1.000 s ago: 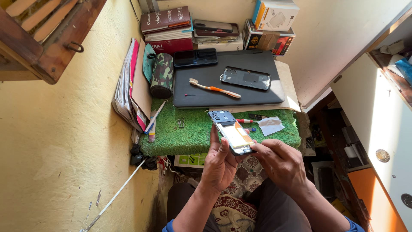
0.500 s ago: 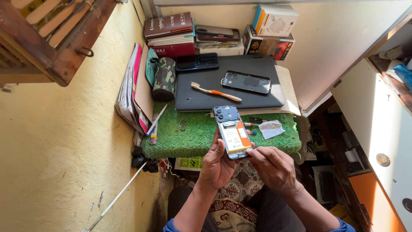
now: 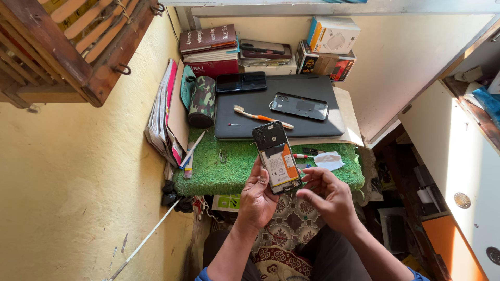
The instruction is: The person holds a disassembled smartphone and repeatedly presses and adjusts the battery connector area with their fingers. They rotate the phone to inspect the battery and internal components, then continue pressing the connector region.
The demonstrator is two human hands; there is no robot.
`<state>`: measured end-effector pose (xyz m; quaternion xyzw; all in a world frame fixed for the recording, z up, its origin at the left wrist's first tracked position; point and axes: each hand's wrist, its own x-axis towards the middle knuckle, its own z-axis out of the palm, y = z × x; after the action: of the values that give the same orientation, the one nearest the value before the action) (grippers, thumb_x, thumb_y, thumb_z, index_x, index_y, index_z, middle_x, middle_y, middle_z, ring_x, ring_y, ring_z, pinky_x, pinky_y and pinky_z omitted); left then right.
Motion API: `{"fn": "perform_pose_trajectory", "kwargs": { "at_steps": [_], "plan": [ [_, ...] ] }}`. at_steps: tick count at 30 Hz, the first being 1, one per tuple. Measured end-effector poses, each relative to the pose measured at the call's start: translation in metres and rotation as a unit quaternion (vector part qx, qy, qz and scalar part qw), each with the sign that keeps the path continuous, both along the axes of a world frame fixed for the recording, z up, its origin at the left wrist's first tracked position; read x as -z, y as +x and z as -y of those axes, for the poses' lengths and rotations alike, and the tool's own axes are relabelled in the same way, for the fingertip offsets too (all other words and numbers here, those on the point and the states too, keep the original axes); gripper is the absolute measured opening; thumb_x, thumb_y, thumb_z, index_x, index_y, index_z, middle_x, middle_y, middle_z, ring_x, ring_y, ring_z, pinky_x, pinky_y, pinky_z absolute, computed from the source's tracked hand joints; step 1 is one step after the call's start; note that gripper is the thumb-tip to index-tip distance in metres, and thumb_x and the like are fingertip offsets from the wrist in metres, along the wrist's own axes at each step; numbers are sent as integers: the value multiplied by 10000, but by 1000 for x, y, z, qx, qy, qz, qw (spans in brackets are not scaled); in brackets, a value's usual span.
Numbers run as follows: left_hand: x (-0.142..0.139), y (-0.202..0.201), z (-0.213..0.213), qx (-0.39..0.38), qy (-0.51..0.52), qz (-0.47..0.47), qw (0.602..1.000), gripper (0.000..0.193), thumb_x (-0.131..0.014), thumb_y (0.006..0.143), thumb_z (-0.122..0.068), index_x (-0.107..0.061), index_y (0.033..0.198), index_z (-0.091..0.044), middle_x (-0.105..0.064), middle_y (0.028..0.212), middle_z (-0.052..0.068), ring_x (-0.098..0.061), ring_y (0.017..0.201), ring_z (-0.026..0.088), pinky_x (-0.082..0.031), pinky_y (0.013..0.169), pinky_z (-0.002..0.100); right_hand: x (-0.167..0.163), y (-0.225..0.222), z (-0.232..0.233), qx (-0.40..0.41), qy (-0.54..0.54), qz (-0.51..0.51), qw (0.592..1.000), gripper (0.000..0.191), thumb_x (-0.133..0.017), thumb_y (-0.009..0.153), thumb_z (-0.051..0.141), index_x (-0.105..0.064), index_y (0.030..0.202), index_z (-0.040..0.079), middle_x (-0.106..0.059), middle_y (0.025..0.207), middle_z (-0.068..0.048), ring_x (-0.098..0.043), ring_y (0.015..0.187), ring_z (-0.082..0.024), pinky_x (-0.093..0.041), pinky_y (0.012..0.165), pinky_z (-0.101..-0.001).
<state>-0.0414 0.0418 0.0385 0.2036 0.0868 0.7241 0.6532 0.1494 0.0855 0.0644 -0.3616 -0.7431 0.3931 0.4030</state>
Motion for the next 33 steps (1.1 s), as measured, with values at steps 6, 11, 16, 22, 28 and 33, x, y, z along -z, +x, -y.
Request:
{"fn": "perform_pose_trajectory", "kwargs": {
  "at_steps": [6,11,16,22,28,33],
  "plan": [
    [8,8,-1,-9,-4,-62,998,508,-451,1087,-155,-379,1588,-122,-597,1445,63,-603,1292,193,-487,1118,395,22,3,-9,-46,-251,-151,955,265,-717,917,66,-680,1150,-56,-750,926,-93,-684,741,-108,-580,630,-255],
    [19,11,-4,-11,-10,-90,996,523,-464,1093,-168,-363,1605,-128,-609,1421,63,-605,1264,192,-498,1093,397,34,5,-11,-35,-253,-148,955,223,-727,885,32,-675,1090,-38,-748,891,-84,-686,717,-98,-577,596,-251],
    [28,13,-5,-6,-24,-111,994,527,-457,1089,-176,-358,1605,-135,-617,1408,53,-608,1257,180,-503,1082,387,47,2,-6,-26,-224,-166,960,179,-733,898,26,-662,1054,-26,-717,830,-62,-656,668,-81,-573,586,-243],
    [26,13,-5,-4,-20,-91,996,527,-460,1089,-177,-362,1603,-109,-622,1404,64,-615,1248,178,-506,1077,378,46,4,-6,-33,-236,-169,956,186,-727,900,31,-653,1063,-22,-732,861,-62,-664,689,-77,-577,614,-242],
    [23,14,-8,-8,-6,-103,995,526,-463,1085,-177,-366,1597,-106,-631,1394,71,-628,1229,183,-516,1063,378,38,5,-9,-36,-254,-171,951,232,-718,886,31,-649,1101,-21,-754,907,-72,-677,717,-84,-579,618,-250],
    [29,17,-10,-11,-10,-127,992,532,-465,1082,-190,-366,1597,-100,-638,1381,79,-638,1212,185,-523,1048,375,42,9,-10,-39,-252,-164,953,241,-720,901,34,-663,1120,-49,-748,893,-84,-668,712,-96,-573,615,-254]
  ]
}}
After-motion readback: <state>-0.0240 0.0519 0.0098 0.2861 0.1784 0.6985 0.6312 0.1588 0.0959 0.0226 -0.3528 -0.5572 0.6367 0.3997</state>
